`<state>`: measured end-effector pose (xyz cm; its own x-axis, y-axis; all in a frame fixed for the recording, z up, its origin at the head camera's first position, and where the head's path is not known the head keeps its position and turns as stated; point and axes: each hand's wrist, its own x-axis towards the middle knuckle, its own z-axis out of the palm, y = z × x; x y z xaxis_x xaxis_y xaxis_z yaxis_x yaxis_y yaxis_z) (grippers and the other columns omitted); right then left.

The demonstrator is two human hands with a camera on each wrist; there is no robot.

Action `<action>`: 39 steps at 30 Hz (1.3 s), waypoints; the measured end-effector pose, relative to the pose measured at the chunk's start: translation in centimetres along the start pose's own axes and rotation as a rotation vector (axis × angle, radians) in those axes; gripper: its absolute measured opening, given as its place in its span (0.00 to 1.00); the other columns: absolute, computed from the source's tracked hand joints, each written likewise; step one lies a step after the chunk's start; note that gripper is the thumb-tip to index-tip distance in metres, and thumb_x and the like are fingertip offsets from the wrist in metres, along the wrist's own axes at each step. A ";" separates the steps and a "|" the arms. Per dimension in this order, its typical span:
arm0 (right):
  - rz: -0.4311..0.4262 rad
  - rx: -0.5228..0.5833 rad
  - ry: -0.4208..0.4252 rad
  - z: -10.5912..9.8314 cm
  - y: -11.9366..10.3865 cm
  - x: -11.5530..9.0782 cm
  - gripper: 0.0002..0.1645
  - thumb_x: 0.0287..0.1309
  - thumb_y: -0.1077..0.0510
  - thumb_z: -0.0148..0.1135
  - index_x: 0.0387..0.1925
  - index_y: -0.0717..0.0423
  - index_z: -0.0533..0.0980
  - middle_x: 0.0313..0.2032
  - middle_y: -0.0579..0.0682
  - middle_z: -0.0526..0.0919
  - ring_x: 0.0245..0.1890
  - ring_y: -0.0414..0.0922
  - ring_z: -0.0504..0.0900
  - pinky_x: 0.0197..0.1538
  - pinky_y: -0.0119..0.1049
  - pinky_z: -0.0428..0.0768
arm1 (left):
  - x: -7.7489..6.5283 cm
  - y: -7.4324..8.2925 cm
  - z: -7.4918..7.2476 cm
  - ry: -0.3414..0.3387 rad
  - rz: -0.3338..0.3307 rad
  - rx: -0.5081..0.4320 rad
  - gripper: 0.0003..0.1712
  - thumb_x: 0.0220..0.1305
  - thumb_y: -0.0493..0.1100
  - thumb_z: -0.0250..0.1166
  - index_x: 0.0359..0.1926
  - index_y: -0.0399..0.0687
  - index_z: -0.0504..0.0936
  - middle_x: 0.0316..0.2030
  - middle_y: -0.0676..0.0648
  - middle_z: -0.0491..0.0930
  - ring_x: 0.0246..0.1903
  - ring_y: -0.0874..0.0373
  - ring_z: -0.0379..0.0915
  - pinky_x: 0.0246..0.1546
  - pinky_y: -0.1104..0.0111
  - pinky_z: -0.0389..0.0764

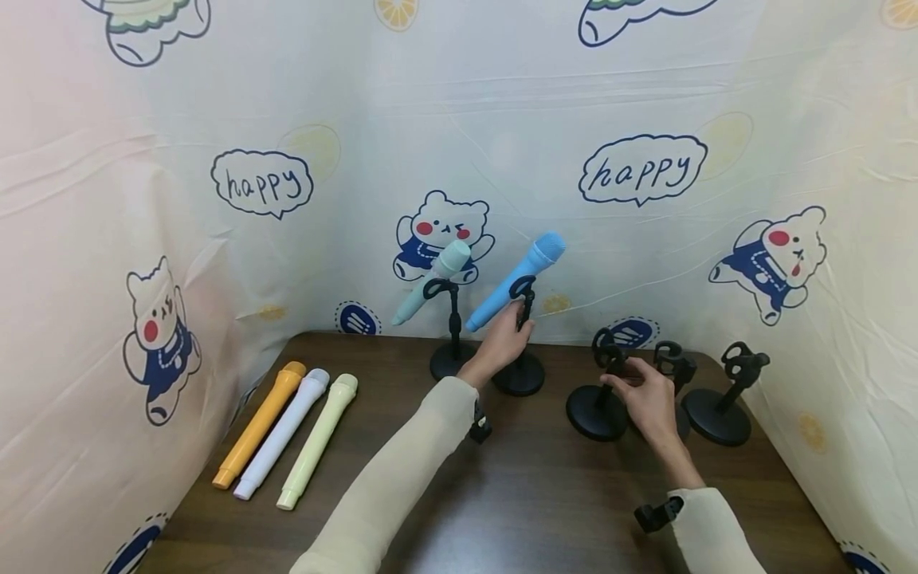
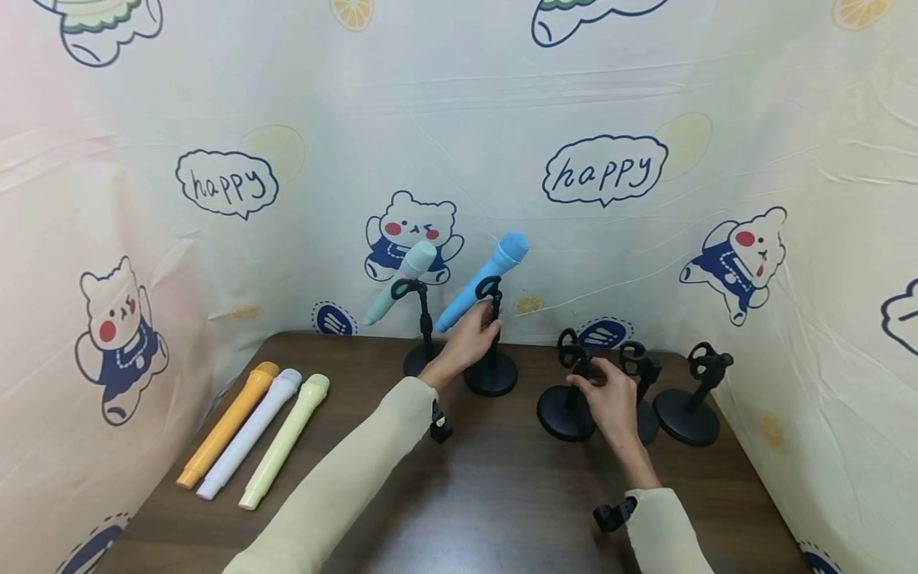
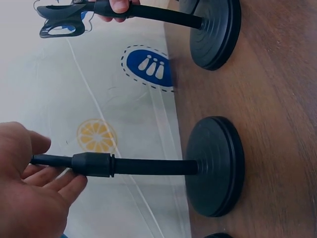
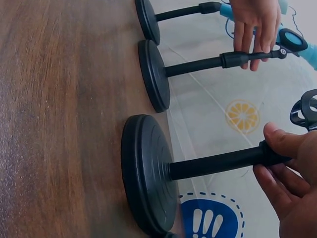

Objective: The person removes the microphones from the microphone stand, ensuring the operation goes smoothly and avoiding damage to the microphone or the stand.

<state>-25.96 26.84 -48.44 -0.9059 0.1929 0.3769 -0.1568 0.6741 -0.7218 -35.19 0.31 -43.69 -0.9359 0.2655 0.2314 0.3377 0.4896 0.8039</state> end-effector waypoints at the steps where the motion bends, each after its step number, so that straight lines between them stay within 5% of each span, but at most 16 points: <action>1: 0.002 0.001 -0.002 0.0 0.0 0.0 0.22 0.63 0.54 0.78 0.54 0.60 0.84 0.46 0.64 0.91 0.45 0.60 0.92 0.36 0.17 0.77 | 0.1 0.0 0.1 0.011 0.002 -0.001 0.28 0.85 0.45 0.55 0.77 0.39 0.67 0.71 0.36 0.75 0.70 0.43 0.75 0.68 0.50 0.80; 6: 0.000 0.006 0.002 0.1 0.3 0.0 0.22 0.63 0.54 0.78 0.54 0.60 0.84 0.46 0.63 0.91 0.45 0.60 0.92 0.37 0.16 0.75 | 0.6 0.2 0.3 0.082 0.031 0.001 0.22 0.85 0.45 0.55 0.71 0.38 0.75 0.63 0.39 0.82 0.61 0.49 0.83 0.58 0.57 0.86; 9: 0.000 0.006 0.003 0.3 0.5 0.0 0.22 0.63 0.54 0.78 0.54 0.61 0.83 0.46 0.64 0.91 0.46 0.60 0.92 0.38 0.16 0.76 | 0.8 0.4 0.4 0.122 0.044 0.026 0.18 0.84 0.45 0.56 0.63 0.40 0.79 0.51 0.42 0.87 0.47 0.54 0.86 0.45 0.63 0.86; 14: 0.003 0.002 -0.003 0.4 0.6 -0.1 0.24 0.65 0.54 0.77 0.57 0.61 0.82 0.48 0.64 0.90 0.47 0.60 0.92 0.45 0.41 0.90 | 0.9 0.5 0.7 0.188 0.063 0.092 0.16 0.84 0.46 0.57 0.58 0.40 0.82 0.35 0.45 0.84 0.28 0.58 0.76 0.31 0.69 0.77; 19: 0.021 0.022 -0.016 0.5 0.6 -0.3 0.26 0.65 0.54 0.76 0.59 0.62 0.81 0.50 0.65 0.90 0.49 0.61 0.91 0.51 0.58 0.88 | 0.9 0.4 1.0 0.231 0.092 0.135 0.13 0.84 0.44 0.56 0.51 0.41 0.84 0.29 0.46 0.82 0.22 0.60 0.73 0.25 0.71 0.73; 21: 0.026 0.017 -0.016 0.5 0.6 -0.3 0.26 0.65 0.53 0.76 0.59 0.61 0.81 0.49 0.65 0.90 0.48 0.61 0.91 0.51 0.55 0.88 | 0.9 0.4 1.1 0.238 0.098 0.145 0.13 0.84 0.44 0.56 0.50 0.42 0.85 0.28 0.47 0.80 0.20 0.60 0.72 0.23 0.72 0.72; 24: 0.023 -0.001 0.001 0.6 0.6 -0.4 0.26 0.64 0.54 0.77 0.59 0.62 0.81 0.48 0.64 0.90 0.47 0.60 0.91 0.46 0.38 0.89 | 0.9 0.4 1.1 0.243 0.102 0.147 0.13 0.84 0.43 0.57 0.49 0.41 0.85 0.26 0.47 0.79 0.19 0.60 0.72 0.22 0.72 0.72; 28: 0.002 -0.009 0.030 0.8 0.6 -0.4 0.26 0.62 0.56 0.78 0.58 0.64 0.81 0.46 0.64 0.87 0.45 0.60 0.90 0.40 0.14 0.74 | 0.9 0.4 1.0 0.248 0.110 0.161 0.13 0.83 0.43 0.58 0.49 0.40 0.86 0.25 0.47 0.79 0.20 0.60 0.73 0.22 0.73 0.73; 31: -0.007 -0.007 0.043 1.0 0.6 -0.5 0.26 0.62 0.57 0.79 0.57 0.65 0.81 0.45 0.62 0.84 0.45 0.59 0.90 0.40 0.10 0.69 | 0.9 0.4 0.9 0.249 0.112 0.168 0.13 0.83 0.43 0.58 0.49 0.40 0.86 0.25 0.47 0.79 0.21 0.60 0.74 0.23 0.74 0.73; 34: -0.003 -0.014 0.044 1.0 0.4 -0.6 0.27 0.62 0.56 0.79 0.58 0.65 0.80 0.45 0.62 0.84 0.45 0.59 0.90 0.42 0.18 0.79 | 0.8 0.4 0.8 0.249 0.111 0.171 0.13 0.83 0.43 0.58 0.49 0.39 0.86 0.25 0.47 0.79 0.21 0.60 0.74 0.23 0.74 0.73; 39: 0.011 -0.022 0.025 0.8 0.1 -0.7 0.29 0.64 0.57 0.77 0.61 0.66 0.79 0.48 0.64 0.84 0.47 0.60 0.89 0.51 0.51 0.89 | 0.3 0.3 0.4 0.247 0.115 0.168 0.14 0.82 0.43 0.59 0.52 0.38 0.86 0.28 0.46 0.83 0.22 0.60 0.76 0.24 0.74 0.76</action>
<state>-25.67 26.21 -49.21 -0.8973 0.2182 0.3838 -0.1380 0.6871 -0.7133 -35.32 0.92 -43.58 -0.8799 0.1276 0.4577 0.4351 0.6035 0.6682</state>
